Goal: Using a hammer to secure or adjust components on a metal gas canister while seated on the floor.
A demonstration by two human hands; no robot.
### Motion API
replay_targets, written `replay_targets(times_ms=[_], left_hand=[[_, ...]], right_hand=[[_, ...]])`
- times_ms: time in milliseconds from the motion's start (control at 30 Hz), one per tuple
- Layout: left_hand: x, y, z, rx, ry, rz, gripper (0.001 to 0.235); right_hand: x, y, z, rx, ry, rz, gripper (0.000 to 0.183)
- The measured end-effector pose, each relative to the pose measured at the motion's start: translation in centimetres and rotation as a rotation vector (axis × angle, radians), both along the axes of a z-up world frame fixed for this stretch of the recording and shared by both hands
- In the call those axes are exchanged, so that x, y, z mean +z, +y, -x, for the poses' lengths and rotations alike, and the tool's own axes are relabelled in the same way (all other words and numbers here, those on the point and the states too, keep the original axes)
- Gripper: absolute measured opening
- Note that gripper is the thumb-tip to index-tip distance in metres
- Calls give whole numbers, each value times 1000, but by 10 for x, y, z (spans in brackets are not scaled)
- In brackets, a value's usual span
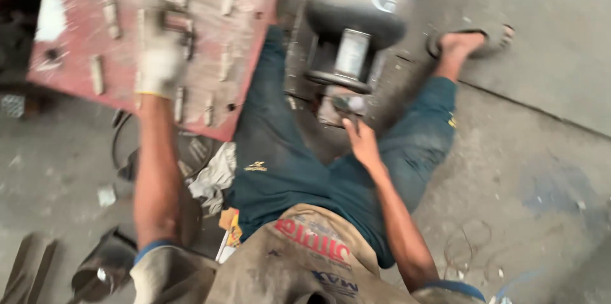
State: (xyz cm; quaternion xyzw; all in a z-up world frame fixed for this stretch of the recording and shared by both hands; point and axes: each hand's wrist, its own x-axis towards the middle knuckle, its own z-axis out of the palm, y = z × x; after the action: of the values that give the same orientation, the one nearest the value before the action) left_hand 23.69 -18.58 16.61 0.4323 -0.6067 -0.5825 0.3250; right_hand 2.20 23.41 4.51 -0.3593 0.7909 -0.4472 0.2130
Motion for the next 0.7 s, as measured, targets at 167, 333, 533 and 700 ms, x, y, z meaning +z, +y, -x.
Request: replay_targets(times_ms=[167,333,533,700], left_hand=[[-64,126,164,-445,-11,407,34],[-143,178,234,-593,102,356,38],[-153,188,223,-635,56,490,42],[-185,188,235,-628,-24,491,41]], right_hand=[[7,-7,-3,-126,-366,-247,44],[16,6,9,-118,-275,-242,47],[131,4,49,-34,-2,-95,47],[247,11,108,-103,225,-194,52]])
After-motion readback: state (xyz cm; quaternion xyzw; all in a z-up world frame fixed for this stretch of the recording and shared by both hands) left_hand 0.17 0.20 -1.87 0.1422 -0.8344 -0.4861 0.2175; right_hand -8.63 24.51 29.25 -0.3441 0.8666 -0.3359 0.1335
